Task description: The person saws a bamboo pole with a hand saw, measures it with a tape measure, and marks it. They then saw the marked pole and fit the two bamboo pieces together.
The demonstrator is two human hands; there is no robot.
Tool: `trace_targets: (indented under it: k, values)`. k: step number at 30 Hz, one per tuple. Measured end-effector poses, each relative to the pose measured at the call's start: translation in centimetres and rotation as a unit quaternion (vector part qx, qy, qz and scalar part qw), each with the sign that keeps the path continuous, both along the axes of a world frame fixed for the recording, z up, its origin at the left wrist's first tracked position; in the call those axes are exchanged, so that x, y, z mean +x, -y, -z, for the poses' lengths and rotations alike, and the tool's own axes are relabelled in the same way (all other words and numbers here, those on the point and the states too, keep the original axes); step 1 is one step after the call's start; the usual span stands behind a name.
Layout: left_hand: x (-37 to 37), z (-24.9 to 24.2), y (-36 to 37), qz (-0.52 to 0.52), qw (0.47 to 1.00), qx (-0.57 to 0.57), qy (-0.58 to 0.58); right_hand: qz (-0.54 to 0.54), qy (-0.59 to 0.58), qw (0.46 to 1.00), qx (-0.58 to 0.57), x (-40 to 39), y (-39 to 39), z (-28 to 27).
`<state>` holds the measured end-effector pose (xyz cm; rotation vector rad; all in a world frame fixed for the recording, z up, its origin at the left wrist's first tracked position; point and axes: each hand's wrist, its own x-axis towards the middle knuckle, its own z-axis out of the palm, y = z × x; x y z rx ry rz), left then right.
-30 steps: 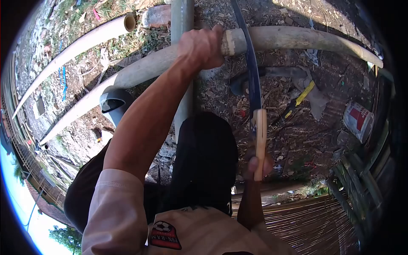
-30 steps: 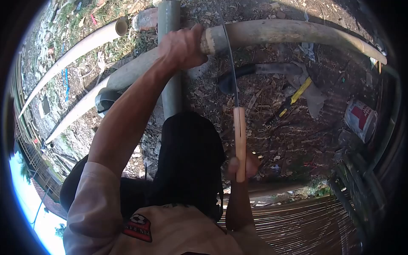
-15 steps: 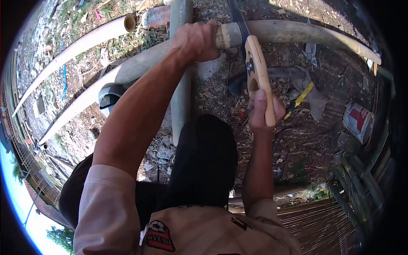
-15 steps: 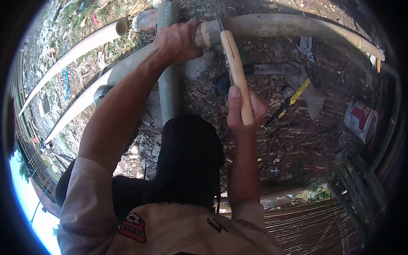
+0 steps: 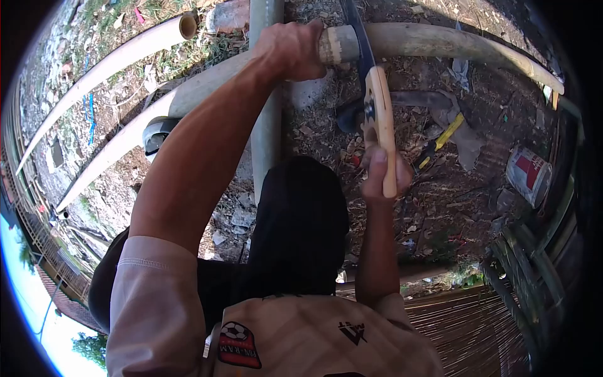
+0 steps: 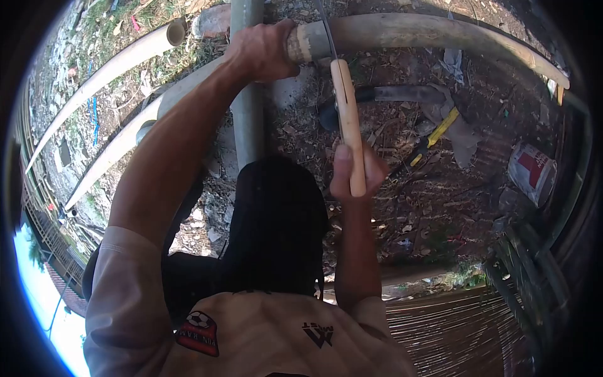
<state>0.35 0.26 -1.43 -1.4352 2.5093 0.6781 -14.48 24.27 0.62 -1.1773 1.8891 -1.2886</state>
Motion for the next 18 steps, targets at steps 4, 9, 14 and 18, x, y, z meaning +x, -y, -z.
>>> trace_targets:
  k: [4,9,14,18]
  values:
    - [-0.5,0.1,1.1,-0.021,1.000,0.015,0.005,0.052,0.001,0.995,0.082,1.0,-12.1,-5.0]
    - [-0.2,0.7,0.4,-0.023,1.000,-0.016,-0.007,0.018,0.011,0.999,-0.027,-0.6,-3.1,2.3]
    - [-0.2,-0.1,0.5,-0.019,1.000,0.012,-0.005,-0.001,0.010,1.000,-0.014,-0.2,-10.7,0.0]
    - [-0.6,-0.2,0.6,-0.014,0.999,0.007,0.028,0.022,-0.008,0.998,0.057,0.2,-15.2,-3.5]
